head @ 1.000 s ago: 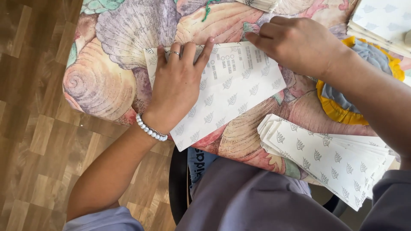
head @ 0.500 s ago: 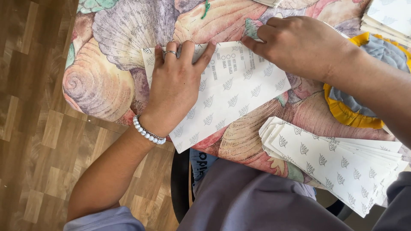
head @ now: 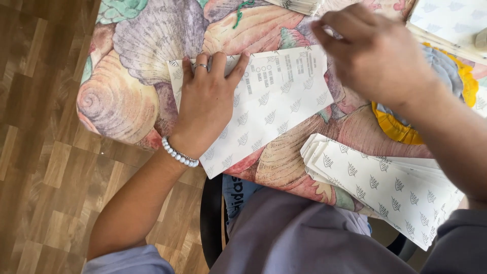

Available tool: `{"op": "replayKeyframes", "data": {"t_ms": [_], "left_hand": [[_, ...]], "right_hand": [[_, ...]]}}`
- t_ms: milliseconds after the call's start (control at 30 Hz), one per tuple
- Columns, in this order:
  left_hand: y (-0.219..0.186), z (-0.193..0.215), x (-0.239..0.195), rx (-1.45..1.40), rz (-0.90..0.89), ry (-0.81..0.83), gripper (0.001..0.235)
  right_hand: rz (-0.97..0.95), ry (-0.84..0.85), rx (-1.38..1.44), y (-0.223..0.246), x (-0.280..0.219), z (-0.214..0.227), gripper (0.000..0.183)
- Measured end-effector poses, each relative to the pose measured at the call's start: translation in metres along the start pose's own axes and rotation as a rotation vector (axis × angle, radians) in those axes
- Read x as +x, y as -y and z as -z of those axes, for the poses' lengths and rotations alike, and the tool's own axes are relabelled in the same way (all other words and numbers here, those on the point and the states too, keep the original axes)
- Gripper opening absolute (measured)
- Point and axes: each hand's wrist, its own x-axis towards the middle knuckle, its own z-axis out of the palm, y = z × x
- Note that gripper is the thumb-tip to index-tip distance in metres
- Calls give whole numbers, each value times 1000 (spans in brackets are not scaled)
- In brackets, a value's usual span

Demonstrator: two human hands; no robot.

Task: The person is manually folding printed paper liners and stacking them on a table.

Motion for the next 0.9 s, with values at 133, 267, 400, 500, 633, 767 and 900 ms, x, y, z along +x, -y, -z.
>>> {"op": "replayKeyframes", "data": {"t_ms": [133,267,400,500,633,767,900], "left_hand": [[1,0,3,-41,-24,-40,54],[14,7,-5,-151,-90,-99,56],[30,5,-15,-185,-39,-59,48],[29,0,-17,1,-64,-144,43],[16,6,-13,172,-33,-61,54],[12,2,-17,228,-3,-63,54],[14,3,-20,157,1,-60,53]], "right_hand": [[-34,-12,329,50,31,-42,51],[-20,-30,332,75,36,-68,45],[-75,59,257,69,23,-62,33],[-93,129,258,66,28,-47,19],[-54,-61,397,90,66,-68,25],[-115,-157,221,101,70,-84,15],[-70,111,422,65,34,-54,15]]}}
